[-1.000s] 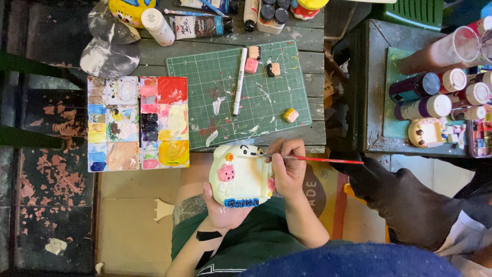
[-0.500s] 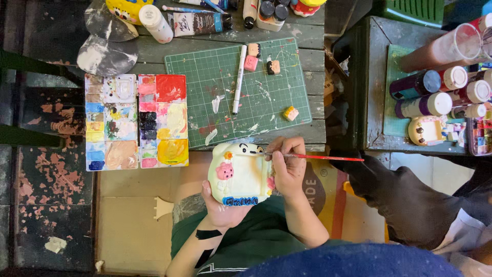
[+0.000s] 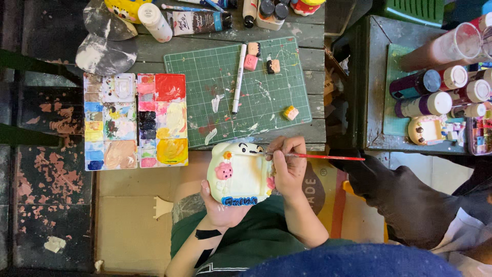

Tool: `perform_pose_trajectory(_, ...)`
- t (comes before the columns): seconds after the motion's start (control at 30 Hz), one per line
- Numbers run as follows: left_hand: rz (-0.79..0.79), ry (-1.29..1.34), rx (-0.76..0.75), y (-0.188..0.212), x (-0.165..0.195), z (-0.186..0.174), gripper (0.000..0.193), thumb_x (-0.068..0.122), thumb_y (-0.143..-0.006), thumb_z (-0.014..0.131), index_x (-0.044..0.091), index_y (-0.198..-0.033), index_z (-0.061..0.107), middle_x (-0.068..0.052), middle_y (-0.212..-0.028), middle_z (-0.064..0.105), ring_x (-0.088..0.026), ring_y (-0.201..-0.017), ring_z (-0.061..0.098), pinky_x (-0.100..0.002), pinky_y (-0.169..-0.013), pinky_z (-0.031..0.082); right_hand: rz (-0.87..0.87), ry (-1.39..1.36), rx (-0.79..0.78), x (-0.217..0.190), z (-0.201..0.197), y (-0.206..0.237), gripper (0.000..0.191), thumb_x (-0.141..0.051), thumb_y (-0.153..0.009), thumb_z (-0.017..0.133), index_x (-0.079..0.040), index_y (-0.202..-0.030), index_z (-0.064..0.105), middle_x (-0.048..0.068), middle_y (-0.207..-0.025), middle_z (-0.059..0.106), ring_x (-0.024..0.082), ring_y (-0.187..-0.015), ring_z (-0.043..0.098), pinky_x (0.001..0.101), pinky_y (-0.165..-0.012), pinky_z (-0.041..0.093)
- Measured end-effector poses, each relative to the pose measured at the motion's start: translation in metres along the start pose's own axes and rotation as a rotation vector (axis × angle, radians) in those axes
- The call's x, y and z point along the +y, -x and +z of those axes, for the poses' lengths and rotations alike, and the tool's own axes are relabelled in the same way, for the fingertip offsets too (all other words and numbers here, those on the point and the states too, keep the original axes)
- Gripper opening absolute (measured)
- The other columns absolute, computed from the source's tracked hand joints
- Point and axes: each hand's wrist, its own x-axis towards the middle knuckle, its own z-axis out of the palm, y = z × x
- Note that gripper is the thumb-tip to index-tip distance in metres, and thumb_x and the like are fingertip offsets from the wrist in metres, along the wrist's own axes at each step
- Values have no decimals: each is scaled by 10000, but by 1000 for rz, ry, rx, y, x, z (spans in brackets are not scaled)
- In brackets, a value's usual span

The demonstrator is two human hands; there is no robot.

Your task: The person paints a white ceramic photo-frame trinket with a paintbrush, adding details to its face and edges, then dips the brush in paint and paints small ceramic figurines on the work table.

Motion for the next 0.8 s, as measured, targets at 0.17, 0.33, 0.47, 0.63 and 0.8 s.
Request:
perform_pose_trajectory(0.17, 12, -10, -4, -2, 0, 1, 1089, 873, -817, 440, 152, -1619, 289, -98, -1611, 387, -321, -1476, 395, -575, -1213, 303, -7, -5, 0, -2, 2, -1, 201, 85, -1021, 472, -90, -1073, 386, 118, -987, 558, 146, -859, 520, 281, -810, 463)
perform_pose_trajectory(0.33, 4, -1, 4, -1, 0, 2, 1082, 879, -821, 404, 158, -1620, 287, -102, -1612, 386, -329, -1476, 393, -583, -1211, 296, 4, 8, 6, -4, 2, 0, 201, 80, -1024, 471, -94, -1074, 385, 118, -973, 571, 142, -845, 521, 266, -771, 447)
perform_pose_trajectory(0.47, 7, -8, 31, -1, -1, 1, 1073, 877, -821, 392, 166, -1618, 284, -93, -1611, 385, -325, -1479, 389, -581, -1216, 293, 1, 6, 9, -3, 2, 0, 202, 80, -1024, 473, -94, -1078, 387, 112, -987, 562, 142, -853, 518, 275, -800, 453)
perform_pose_trajectory(0.63, 2, 21, -20, -1, 0, -1, 1070, 875, -842, 375, 158, -1631, 282, -100, -1624, 380, -329, -1486, 385, -583, -1220, 285, -3, -1, 9, -2, 2, 0, 198, 75, -1024, 474, -93, -1083, 386, 107, -990, 558, 141, -861, 517, 276, -805, 455)
perform_pose_trajectory(0.8, 18, 4, 21, -1, -1, 0, 1054, 866, -841, 376, 165, -1623, 281, -99, -1619, 382, -331, -1483, 388, -586, -1220, 285, 17, 23, 32, -3, 2, 1, 186, 67, -1022, 473, -91, -1074, 391, 109, -991, 562, 142, -855, 518, 273, -782, 448)
